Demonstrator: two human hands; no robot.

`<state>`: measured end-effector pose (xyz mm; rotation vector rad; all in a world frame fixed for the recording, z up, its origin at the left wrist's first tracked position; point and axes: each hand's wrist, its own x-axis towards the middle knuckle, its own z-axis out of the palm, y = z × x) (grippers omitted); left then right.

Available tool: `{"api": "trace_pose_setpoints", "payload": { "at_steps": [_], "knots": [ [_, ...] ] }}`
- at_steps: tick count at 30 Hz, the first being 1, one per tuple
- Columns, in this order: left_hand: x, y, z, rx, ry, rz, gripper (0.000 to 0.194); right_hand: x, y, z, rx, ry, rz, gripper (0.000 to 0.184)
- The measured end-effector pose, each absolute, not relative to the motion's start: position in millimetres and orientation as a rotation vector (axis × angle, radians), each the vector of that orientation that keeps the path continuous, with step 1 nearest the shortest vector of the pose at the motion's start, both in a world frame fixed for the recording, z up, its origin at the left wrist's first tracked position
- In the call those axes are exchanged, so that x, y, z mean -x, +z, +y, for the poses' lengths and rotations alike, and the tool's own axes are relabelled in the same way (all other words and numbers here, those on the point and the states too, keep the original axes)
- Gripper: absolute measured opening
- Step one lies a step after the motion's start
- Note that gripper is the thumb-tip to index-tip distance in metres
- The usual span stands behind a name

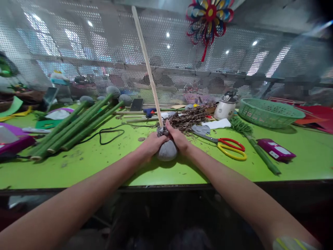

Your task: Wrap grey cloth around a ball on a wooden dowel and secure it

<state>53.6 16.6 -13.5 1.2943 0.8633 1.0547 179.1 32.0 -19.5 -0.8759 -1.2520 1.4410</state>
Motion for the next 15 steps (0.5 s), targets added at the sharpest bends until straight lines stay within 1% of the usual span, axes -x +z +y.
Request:
{"api": "trace_pose_setpoints", "payload": {
  "at_steps": [3, 7, 10, 15],
  "knots": [
    [-54, -13, 9, -1.346, 1.047, 0.865, 0.012, -175, -20, 26, 0.859, 1.397, -1.296, 0.054],
    [-57, -11, 0, -1.514, 1.106, 0.948, 0.005, -171, -15, 19, 0.905, 1.211, -1.367, 0.053],
    [-60, -12, -4, -1.612, 1.178, 1.008, 0.007, -170, -14, 17, 0.951, 1.080, -1.411, 0.055],
    [-62, -12, -5, -1.681, 1.222, 1.035, 0.011, -168, -19, 19, 0.966, 0.974, -1.403, 0.056]
  ]
}}
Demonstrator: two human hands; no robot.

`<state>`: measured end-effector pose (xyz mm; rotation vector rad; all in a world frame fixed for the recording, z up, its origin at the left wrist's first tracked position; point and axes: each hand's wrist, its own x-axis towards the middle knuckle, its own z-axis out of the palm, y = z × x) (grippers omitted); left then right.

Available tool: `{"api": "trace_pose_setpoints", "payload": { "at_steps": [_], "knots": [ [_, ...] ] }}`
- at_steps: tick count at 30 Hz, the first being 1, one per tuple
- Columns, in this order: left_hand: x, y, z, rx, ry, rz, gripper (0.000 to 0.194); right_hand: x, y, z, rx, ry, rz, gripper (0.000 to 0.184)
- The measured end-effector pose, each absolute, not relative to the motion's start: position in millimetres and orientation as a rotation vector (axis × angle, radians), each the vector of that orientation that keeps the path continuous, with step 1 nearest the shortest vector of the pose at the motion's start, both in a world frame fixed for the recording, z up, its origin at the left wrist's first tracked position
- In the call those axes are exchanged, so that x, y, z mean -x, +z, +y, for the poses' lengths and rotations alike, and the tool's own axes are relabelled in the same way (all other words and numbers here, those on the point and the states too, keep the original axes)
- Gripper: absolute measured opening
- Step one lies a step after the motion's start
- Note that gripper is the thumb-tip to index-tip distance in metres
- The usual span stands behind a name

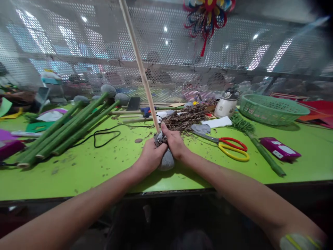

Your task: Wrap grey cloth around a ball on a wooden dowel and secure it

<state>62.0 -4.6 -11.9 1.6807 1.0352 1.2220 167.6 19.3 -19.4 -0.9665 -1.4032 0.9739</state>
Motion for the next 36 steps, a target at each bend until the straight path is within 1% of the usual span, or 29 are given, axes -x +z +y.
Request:
{"api": "trace_pose_setpoints", "payload": {
  "at_steps": [4, 8, 16, 18, 22, 25, 26, 30, 36],
  "knots": [
    [-62, -12, -2, -1.622, 1.245, 1.029, 0.010, -167, -19, 21, 1.039, 0.896, -1.402, 0.057],
    [-61, -12, 0, -1.421, 1.229, 0.997, 0.004, -166, -12, 23, 1.110, 0.960, -1.419, 0.059],
    [-47, -16, 14, -1.058, 1.207, 0.860, 0.014, -173, -8, 26, 1.086, 1.021, -1.427, 0.060],
    [-45, -19, 19, -1.050, 1.232, 0.884, 0.015, -172, -8, 23, 1.089, 0.976, -1.491, 0.059],
    [-42, -22, 24, -1.066, 1.242, 0.933, 0.017, -168, -10, 17, 0.996, 0.889, -1.708, 0.050],
    [-40, -21, 25, -1.044, 1.237, 0.981, 0.014, -169, -15, 15, 0.932, 0.906, -1.854, 0.060],
    [-40, -21, 25, -1.038, 1.245, 0.998, 0.013, -169, -17, 15, 0.918, 0.892, -1.884, 0.061],
    [-38, -20, 25, -1.033, 1.251, 0.964, 0.012, -170, -27, 17, 0.879, 0.742, -1.920, 0.051],
    [-39, -22, 23, -0.982, 1.266, 0.931, 0.009, -166, -33, 17, 0.861, 0.648, -1.973, 0.049]
  ]
}}
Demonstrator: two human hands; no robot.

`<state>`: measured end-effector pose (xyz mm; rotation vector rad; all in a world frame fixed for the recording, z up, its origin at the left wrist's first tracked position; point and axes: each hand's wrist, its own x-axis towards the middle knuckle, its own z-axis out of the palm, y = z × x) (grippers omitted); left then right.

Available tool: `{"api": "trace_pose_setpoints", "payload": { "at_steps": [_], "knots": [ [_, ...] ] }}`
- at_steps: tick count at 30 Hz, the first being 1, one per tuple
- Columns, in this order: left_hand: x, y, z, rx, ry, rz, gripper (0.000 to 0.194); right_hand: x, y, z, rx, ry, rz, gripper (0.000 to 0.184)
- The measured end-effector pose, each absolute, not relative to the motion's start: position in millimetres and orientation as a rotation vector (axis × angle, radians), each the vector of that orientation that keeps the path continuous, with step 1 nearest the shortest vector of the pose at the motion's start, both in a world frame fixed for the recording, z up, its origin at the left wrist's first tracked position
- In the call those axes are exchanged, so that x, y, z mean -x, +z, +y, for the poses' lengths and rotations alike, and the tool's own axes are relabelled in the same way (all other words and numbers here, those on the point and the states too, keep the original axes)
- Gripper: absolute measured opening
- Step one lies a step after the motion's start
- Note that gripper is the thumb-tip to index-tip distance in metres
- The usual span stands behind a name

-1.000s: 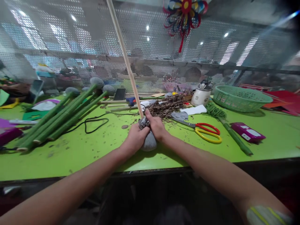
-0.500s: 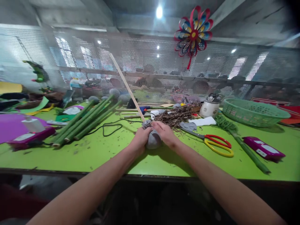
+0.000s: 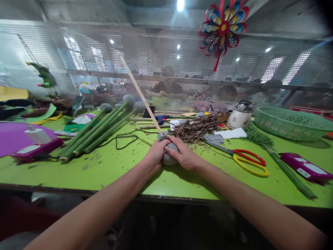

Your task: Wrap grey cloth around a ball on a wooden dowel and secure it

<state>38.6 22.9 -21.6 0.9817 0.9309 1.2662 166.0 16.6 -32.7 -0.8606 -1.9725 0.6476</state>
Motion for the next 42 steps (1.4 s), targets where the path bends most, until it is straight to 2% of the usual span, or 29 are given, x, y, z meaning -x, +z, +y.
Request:
{"api": "trace_pose_setpoints", "payload": {
  "at_steps": [12, 19, 22, 25, 28, 31, 35, 42],
  "knots": [
    [-36, -22, 28, -1.012, 1.298, 0.984, 0.016, -161, -31, 14, 0.970, 0.427, -1.988, 0.051],
    [-30, -20, 31, -1.033, 1.469, 1.015, 0.025, -153, -25, 4, 1.142, 0.185, -1.898, 0.039],
    [-31, -17, 29, -1.065, 1.420, 0.991, 0.032, -155, -23, 4, 1.141, 0.241, -1.817, 0.035],
    [-31, -14, 23, -1.081, 1.321, 0.899, 0.030, -158, -22, 4, 1.093, 0.344, -1.790, 0.029],
    [-30, -10, 17, -1.112, 1.215, 0.834, 0.028, -159, -21, 1, 1.012, 0.292, -1.812, 0.021],
    [-28, -9, 15, -1.167, 1.191, 0.805, 0.027, -159, -20, -2, 0.986, 0.205, -1.829, 0.024],
    [-23, -10, 18, -1.263, 1.183, 0.815, 0.041, -160, -22, 0, 1.010, 0.205, -1.791, 0.022],
    [-16, -14, 21, -1.332, 1.082, 0.814, 0.033, -163, -26, 8, 1.017, 0.319, -1.639, 0.024]
  ]
}}
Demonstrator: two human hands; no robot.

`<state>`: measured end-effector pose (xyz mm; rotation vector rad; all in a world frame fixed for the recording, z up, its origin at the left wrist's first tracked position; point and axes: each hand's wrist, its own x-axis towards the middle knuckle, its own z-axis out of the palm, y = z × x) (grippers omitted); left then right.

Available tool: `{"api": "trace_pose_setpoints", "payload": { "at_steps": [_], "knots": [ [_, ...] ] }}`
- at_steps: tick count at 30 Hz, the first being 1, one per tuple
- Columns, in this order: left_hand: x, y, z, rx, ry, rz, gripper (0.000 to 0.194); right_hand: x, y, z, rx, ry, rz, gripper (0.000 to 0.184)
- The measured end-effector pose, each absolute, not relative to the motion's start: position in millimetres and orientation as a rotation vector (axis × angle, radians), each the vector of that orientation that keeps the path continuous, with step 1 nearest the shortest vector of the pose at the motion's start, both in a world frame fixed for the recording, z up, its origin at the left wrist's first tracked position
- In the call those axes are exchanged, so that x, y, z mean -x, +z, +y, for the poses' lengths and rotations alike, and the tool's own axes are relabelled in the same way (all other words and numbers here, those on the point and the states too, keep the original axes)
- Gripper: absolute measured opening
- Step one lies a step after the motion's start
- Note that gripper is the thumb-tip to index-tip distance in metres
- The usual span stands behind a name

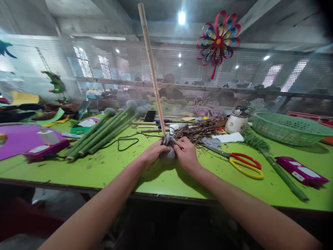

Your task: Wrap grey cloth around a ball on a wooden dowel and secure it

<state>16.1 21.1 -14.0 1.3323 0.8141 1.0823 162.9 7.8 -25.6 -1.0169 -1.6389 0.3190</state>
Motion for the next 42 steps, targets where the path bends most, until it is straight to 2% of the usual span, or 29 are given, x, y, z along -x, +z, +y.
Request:
{"api": "trace_pose_setpoints", "payload": {
  "at_steps": [5, 10, 15, 25, 31, 34, 37, 42],
  "knots": [
    [-16, -11, 18, -1.241, 1.070, 0.786, 0.030, -163, -17, 3, 0.962, 0.390, -1.640, 0.027],
    [-19, -9, 17, -1.361, 1.056, 0.819, 0.028, -165, -15, 5, 1.028, 0.499, -1.621, 0.021],
    [-23, -12, 23, -1.552, 1.136, 1.004, 0.025, -167, -15, 8, 1.058, 0.456, -1.637, 0.023],
    [-33, -23, 29, -1.617, 1.252, 1.054, 0.022, -167, -5, 6, 1.126, 0.424, -1.641, 0.026],
    [-28, -17, 27, -1.731, 1.203, 1.065, 0.019, -166, -5, 8, 1.098, 0.756, -1.487, 0.015],
    [-27, -15, 25, -1.744, 1.127, 0.946, 0.012, -166, -4, 11, 1.030, 0.978, -1.418, 0.016],
    [-26, -16, 25, -1.704, 1.093, 0.818, 0.013, -170, -2, 15, 0.957, 1.126, -1.423, 0.020],
    [-27, -25, 29, -1.648, 1.180, 0.902, 0.024, -178, 1, 21, 0.941, 1.078, -1.537, 0.020]
  ]
}}
